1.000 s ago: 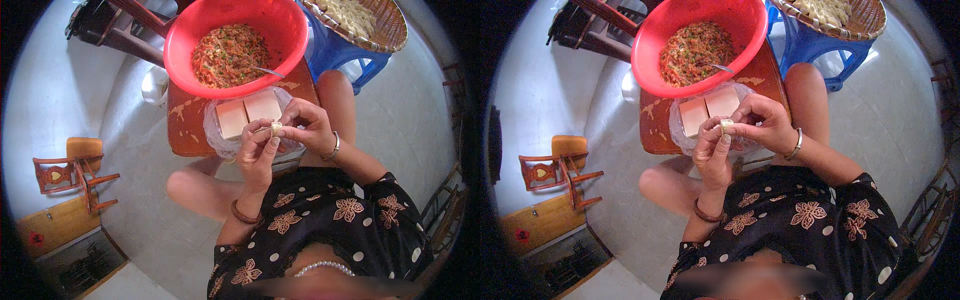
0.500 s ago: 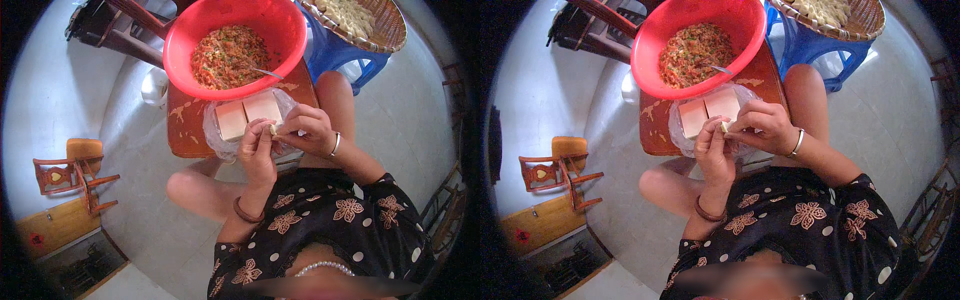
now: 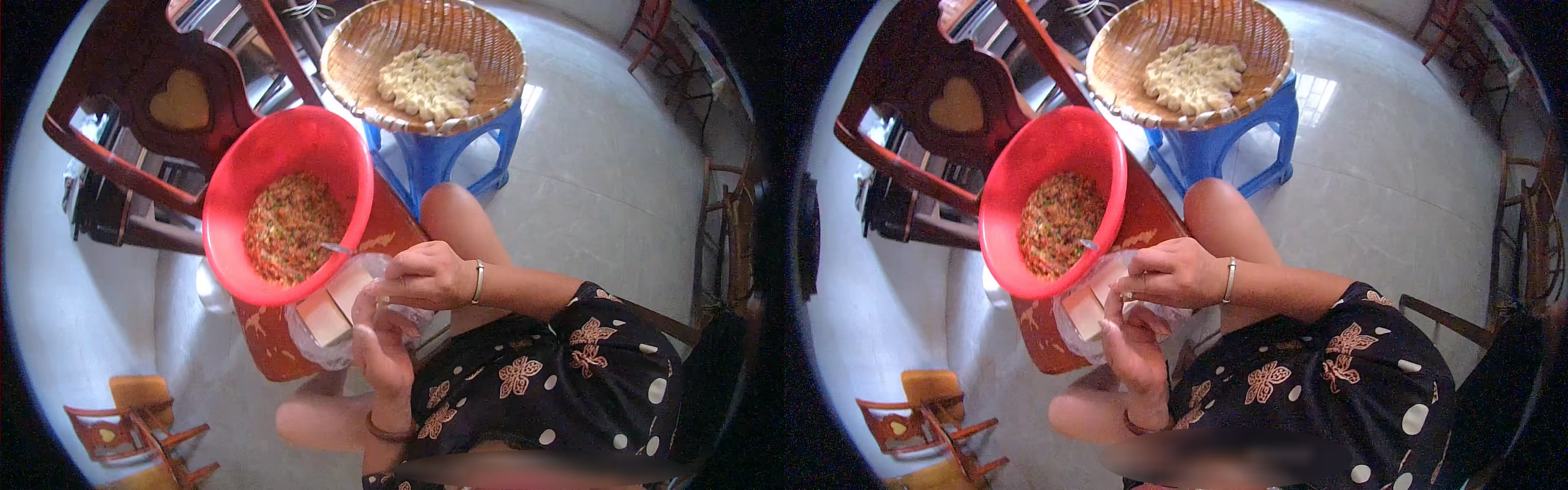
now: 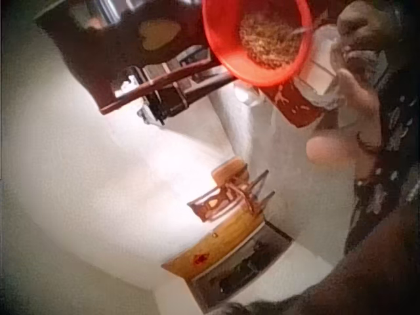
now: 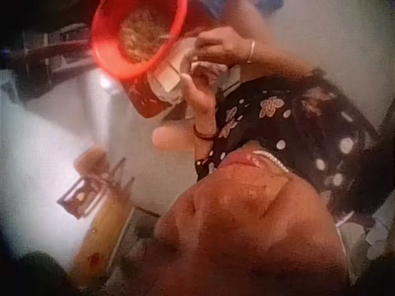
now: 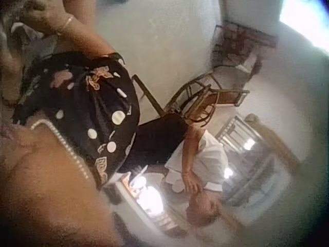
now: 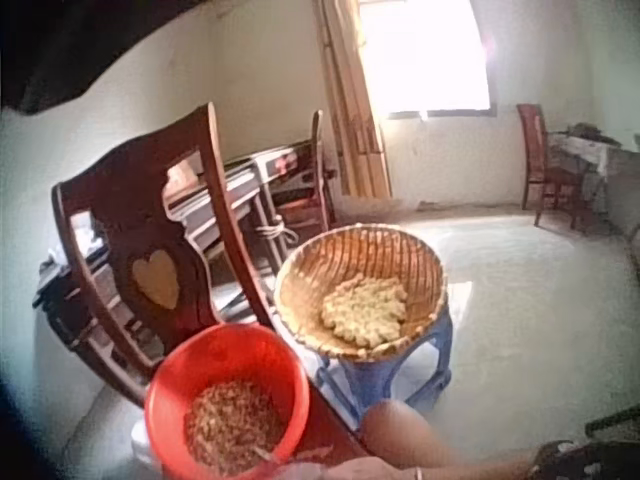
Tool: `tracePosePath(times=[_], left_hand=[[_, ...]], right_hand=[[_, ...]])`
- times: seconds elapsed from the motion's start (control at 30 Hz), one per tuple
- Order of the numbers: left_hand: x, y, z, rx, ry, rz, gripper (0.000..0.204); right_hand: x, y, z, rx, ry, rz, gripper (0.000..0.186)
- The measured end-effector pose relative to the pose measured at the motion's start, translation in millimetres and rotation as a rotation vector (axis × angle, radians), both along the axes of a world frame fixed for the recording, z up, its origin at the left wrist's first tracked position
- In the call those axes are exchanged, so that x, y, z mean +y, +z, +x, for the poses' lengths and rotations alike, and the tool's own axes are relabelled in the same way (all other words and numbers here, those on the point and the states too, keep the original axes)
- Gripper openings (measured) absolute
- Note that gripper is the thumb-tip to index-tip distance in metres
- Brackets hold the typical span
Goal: The person makes dumplings by scooping filling onto wrappers with a spoon, folding and pinching the wrappers closed by hand, and placing the assembled dumplings into a woven basket.
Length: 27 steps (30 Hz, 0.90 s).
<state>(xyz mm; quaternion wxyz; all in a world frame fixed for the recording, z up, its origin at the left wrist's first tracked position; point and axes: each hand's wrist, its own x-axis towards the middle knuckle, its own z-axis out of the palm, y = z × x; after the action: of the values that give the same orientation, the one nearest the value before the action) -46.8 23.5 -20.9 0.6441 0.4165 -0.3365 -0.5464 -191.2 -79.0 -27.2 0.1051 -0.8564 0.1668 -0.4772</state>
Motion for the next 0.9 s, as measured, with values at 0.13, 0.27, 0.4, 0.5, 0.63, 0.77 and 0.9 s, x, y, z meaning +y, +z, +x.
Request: tracePosePath(times=[0.13,0.27,0.4,0.5,0.63,0.77,0.9], left_hand=[[-9,11,7,0.126,0.001,-0.002,0.07],[-3,4,29,0.168,0.033,0.098,0.065],[13,-6,43,0.175,0.011,0.069,0.06],[18,-8,43,0.148,0.015,0.088,0.057],[17,-8,45,0.108,0.038,0.098,0.055],[21,-3,57,-0.011,0.093,0.065,0.05],[25,-12,81,0.029,0.152,-0.001,0.044]], right_hand=[[-14,53,-22,-0.031,-0.046,0.14,0.013],[-77,83,-89,-0.145,-0.246,0.165,0.006],[-155,106,-160,0.216,-0.514,0.255,0.026],[-183,108,-183,0.65,-0.687,0.51,0.03],[-196,99,-183,0.884,-0.753,0.572,0.028],[-210,84,-179,0.96,-0.682,0.523,0.024],[-223,81,-165,0.914,-0.552,0.487,0.024]])
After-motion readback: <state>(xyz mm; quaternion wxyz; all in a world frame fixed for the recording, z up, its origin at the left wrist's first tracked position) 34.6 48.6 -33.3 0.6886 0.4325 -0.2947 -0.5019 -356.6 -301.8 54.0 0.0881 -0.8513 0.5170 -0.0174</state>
